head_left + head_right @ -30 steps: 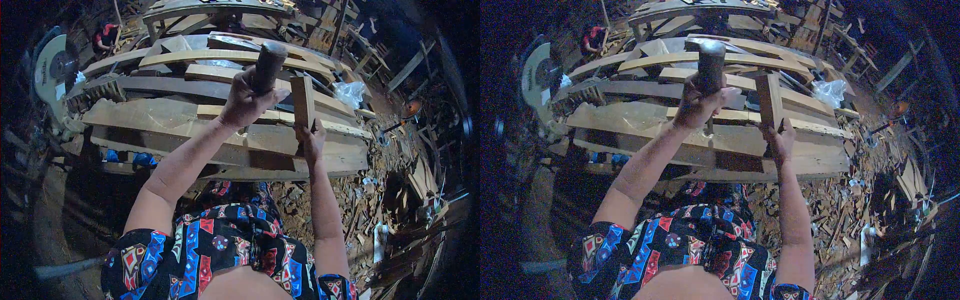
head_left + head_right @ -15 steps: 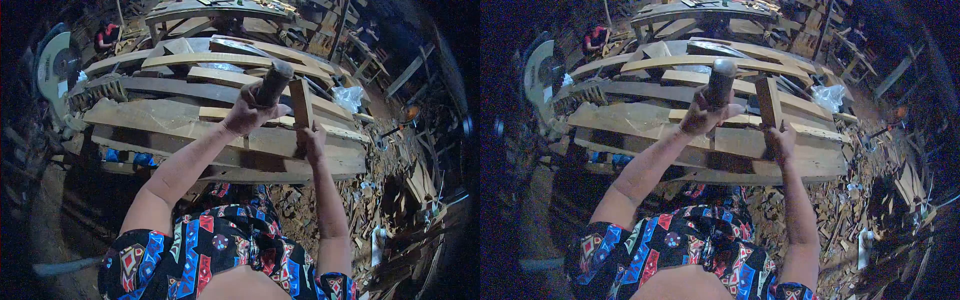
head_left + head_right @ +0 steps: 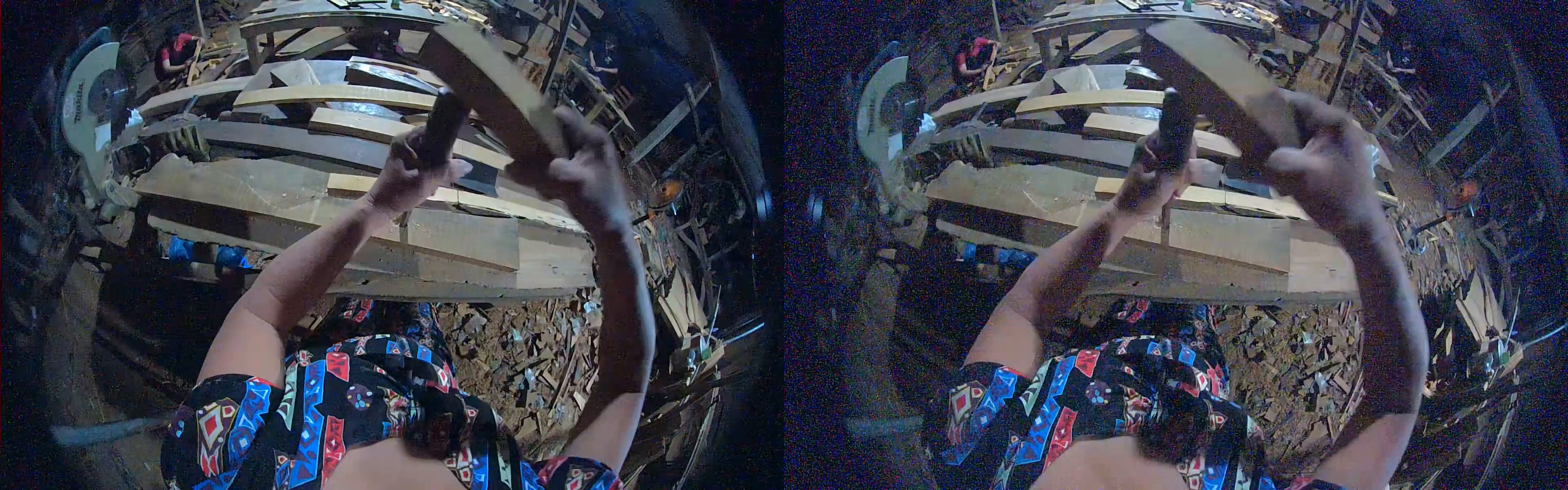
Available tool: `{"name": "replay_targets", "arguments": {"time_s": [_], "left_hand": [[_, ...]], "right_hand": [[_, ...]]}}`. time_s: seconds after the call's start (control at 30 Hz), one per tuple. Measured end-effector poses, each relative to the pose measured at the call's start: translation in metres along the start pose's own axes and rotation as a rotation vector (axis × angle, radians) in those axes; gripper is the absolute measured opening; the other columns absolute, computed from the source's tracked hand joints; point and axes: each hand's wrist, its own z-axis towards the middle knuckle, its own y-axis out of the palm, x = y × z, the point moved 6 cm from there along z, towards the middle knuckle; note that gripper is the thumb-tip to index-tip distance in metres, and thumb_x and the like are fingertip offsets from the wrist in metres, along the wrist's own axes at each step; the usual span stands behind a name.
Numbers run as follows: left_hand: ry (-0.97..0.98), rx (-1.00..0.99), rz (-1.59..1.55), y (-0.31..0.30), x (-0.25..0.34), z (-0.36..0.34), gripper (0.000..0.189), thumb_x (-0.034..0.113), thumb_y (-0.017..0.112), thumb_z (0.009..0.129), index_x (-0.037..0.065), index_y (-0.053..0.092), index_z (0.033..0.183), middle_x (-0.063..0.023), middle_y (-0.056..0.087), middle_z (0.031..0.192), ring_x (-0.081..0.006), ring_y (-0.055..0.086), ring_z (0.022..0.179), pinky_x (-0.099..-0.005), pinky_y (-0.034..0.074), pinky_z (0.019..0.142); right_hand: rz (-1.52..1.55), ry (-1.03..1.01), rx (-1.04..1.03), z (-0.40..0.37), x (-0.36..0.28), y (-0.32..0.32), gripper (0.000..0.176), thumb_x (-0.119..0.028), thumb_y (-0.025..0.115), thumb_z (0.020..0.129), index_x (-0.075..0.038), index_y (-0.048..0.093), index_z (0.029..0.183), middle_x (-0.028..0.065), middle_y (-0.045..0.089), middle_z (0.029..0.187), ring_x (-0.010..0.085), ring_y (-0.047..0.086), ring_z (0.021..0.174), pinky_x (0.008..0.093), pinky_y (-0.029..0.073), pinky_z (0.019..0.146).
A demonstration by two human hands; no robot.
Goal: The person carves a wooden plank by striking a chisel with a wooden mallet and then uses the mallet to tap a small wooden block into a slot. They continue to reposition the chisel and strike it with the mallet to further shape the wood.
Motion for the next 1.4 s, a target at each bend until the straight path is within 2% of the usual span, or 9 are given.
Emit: {"name": "replay_targets", "arguments": {"time_s": [0.2,0.37,0.43,0.6,0.77,0.87,1.03,1.2,1.4], "left_hand": [[0.007,-0.068,0.084,0.007,0.0,0.002,0.024,0.01,0.072,0.066,0.006,0.05,0.075,0.0046,0.047,0.062,-0.005,0.044,0.059,-0.0221,0.039,0.055],[0.0,-0.099,0.05,0.008,-0.005,0.004,0.022,0.009,0.07,0.066,0.004,0.052,0.077,0.0028,0.049,0.067,-0.0058,0.043,0.064,-0.0227,0.039,0.06],[0.021,-0.095,0.067,0.008,-0.005,0.005,0.023,0.009,0.07,0.065,0.004,0.052,0.078,0.0025,0.05,0.068,-0.0059,0.044,0.064,-0.0227,0.039,0.06],[0.017,-0.054,0.08,0.009,-0.002,0.002,0.024,0.01,0.07,0.065,0.003,0.053,0.08,0.0023,0.05,0.069,-0.0062,0.044,0.064,-0.0229,0.04,0.06],[0.068,-0.1,0.117,0.013,0.002,0.003,0.024,0.01,0.07,0.066,0.003,0.054,0.082,0.0024,0.05,0.069,-0.0059,0.044,0.065,-0.0232,0.04,0.06],[0.067,-0.096,0.105,0.013,0.0,0.002,0.024,0.01,0.07,0.066,0.003,0.054,0.082,0.0026,0.05,0.069,-0.0053,0.044,0.065,-0.0226,0.039,0.06],[0.02,-0.122,0.021,0.015,-0.006,0.002,0.024,0.01,0.071,0.065,0.003,0.054,0.081,0.0034,0.049,0.069,-0.0049,0.043,0.065,-0.0216,0.039,0.059],[0.062,-0.142,0.068,0.018,0.001,0.004,0.025,0.01,0.071,0.065,0.003,0.054,0.082,0.003,0.05,0.07,-0.0049,0.043,0.066,-0.0218,0.039,0.061],[0.058,-0.124,0.128,0.017,-0.004,0.001,0.029,0.008,0.071,0.064,0.003,0.055,0.088,0.0023,0.051,0.073,-0.0053,0.044,0.069,-0.0216,0.04,0.064]], "right_hand": [[-0.137,-0.393,0.539,-0.013,-0.036,-0.049,0.037,-0.006,0.058,0.069,-0.002,0.053,0.106,0.0087,0.061,0.079,0.0155,0.056,0.061,0.0253,0.044,0.051],[-0.298,0.159,-0.116,0.0,-0.005,-0.008,0.05,-0.003,0.06,0.054,0.002,0.055,0.103,0.0061,0.061,0.081,0.0104,0.057,0.065,0.0239,0.047,0.053],[-0.22,0.003,-0.109,0.004,-0.035,-0.039,0.042,-0.005,0.06,0.061,0.001,0.056,0.103,0.0072,0.062,0.085,0.0122,0.059,0.07,0.0216,0.048,0.059],[-1.095,-0.658,0.68,-0.037,-0.112,-0.063,0.048,-0.016,0.065,0.07,-0.003,0.053,0.115,0.006,0.061,0.102,0.0161,0.059,0.089,0.0268,0.048,0.073],[-0.35,0.02,-0.05,-0.002,-0.002,-0.011,0.047,-0.021,0.066,0.068,0.0,0.054,0.108,0.0046,0.059,0.087,0.0114,0.055,0.071,0.0232,0.045,0.058],[-0.67,0.236,0.299,-0.001,-0.032,-0.067,0.047,-0.025,0.066,0.067,0.001,0.055,0.104,0.0037,0.057,0.077,0.0085,0.054,0.061,0.021,0.043,0.049],[-0.823,-0.462,0.627,-0.034,-0.075,-0.072,0.039,-0.018,0.064,0.064,0.001,0.057,0.097,0.0058,0.06,0.076,0.0106,0.055,0.061,0.0237,0.044,0.052],[-0.526,0.136,-0.089,-0.014,-0.002,-0.024,0.031,-0.011,0.061,0.061,0.0,0.06,0.09,0.0079,0.063,0.076,0.0127,0.056,0.06,0.0265,0.045,0.055],[-0.739,-0.281,0.581,-0.039,-0.05,-0.101,0.044,-0.027,0.064,0.061,0.001,0.057,0.094,0.0048,0.059,0.072,0.0105,0.053,0.056,0.0244,0.043,0.05]]}}
